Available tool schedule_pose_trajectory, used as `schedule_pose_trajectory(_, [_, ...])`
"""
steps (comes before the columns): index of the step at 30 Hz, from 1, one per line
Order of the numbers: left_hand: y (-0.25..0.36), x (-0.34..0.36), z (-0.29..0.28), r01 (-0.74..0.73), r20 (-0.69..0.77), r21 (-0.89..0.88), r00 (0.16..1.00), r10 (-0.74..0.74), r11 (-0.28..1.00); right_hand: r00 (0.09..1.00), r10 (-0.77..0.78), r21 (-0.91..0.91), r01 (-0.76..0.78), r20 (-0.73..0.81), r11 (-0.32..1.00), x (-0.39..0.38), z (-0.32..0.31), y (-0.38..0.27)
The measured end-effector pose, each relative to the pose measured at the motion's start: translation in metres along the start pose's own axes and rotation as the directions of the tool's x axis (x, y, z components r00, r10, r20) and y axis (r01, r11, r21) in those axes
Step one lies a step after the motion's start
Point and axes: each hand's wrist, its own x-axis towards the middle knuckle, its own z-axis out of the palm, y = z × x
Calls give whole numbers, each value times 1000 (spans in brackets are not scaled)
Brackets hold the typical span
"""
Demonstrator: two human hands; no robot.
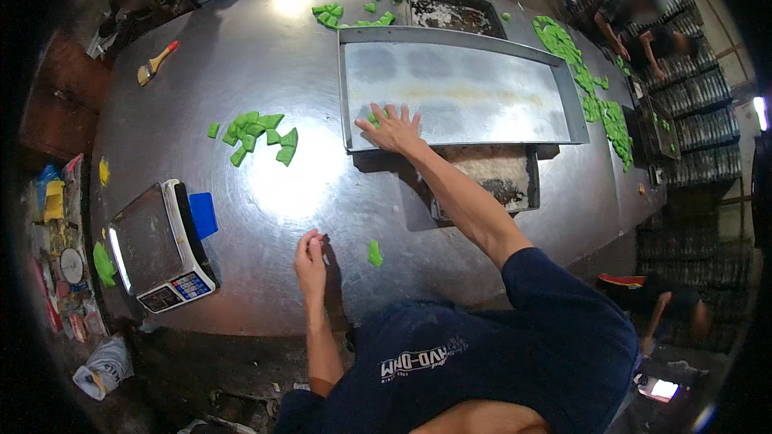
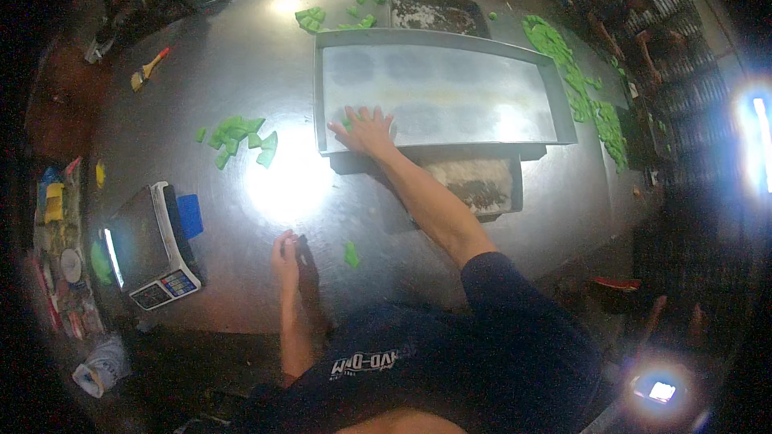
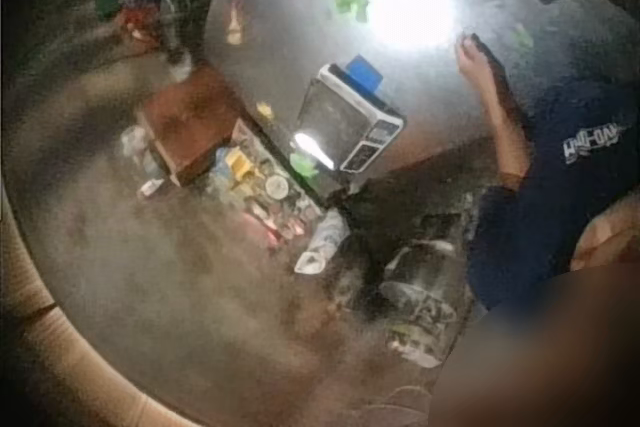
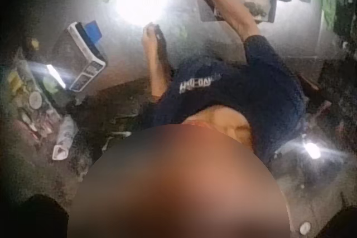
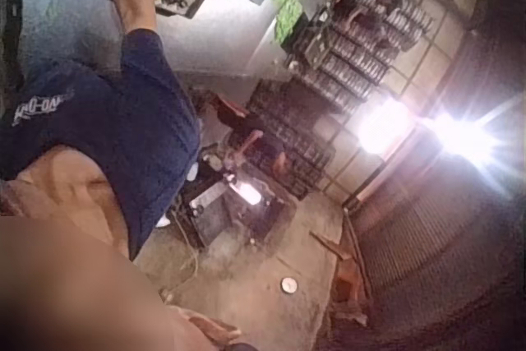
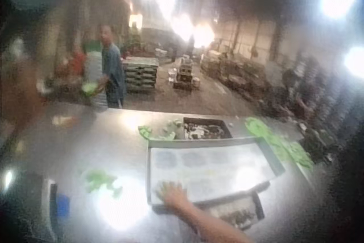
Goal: The person repeatedly picks small green dough pieces, flattens them, scoops a dark filling from a tray, encloses the filling, and places the finished pieces on a metal tray. The process continues in a steady cycle throughout the clip.
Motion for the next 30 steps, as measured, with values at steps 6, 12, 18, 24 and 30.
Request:
schedule_pose_trajectory(6, [8, 6, -28, -122, -79, 138, 988, 134, 983, 875, -187, 169, 288, -446, 943, -69, 16, 12])
schedule_pose_trajectory(12, [23, 2, -14, -190, 19, 122, 982, 189, 974, 880, -472, 403, 453, -57, 795, -239, 75, -1])
schedule_pose_trajectory(18, [27, -26, 29, -250, 329, 301, 933, 146, 920, 945, -326, 734, 208, 19, 647, -280, 77, 1])
schedule_pose_trajectory(24, [48, -85, 78, 25, 428, -212, 901, 70, 977, 939, -231, 712, 344, -256, 612, -298, -3, 0])
schedule_pose_trajectory(30, [103, -126, 131, -146, 247, -426, 931, 270, 893, 962, -60, 896, 269, -266, 352, -314, -65, 30])
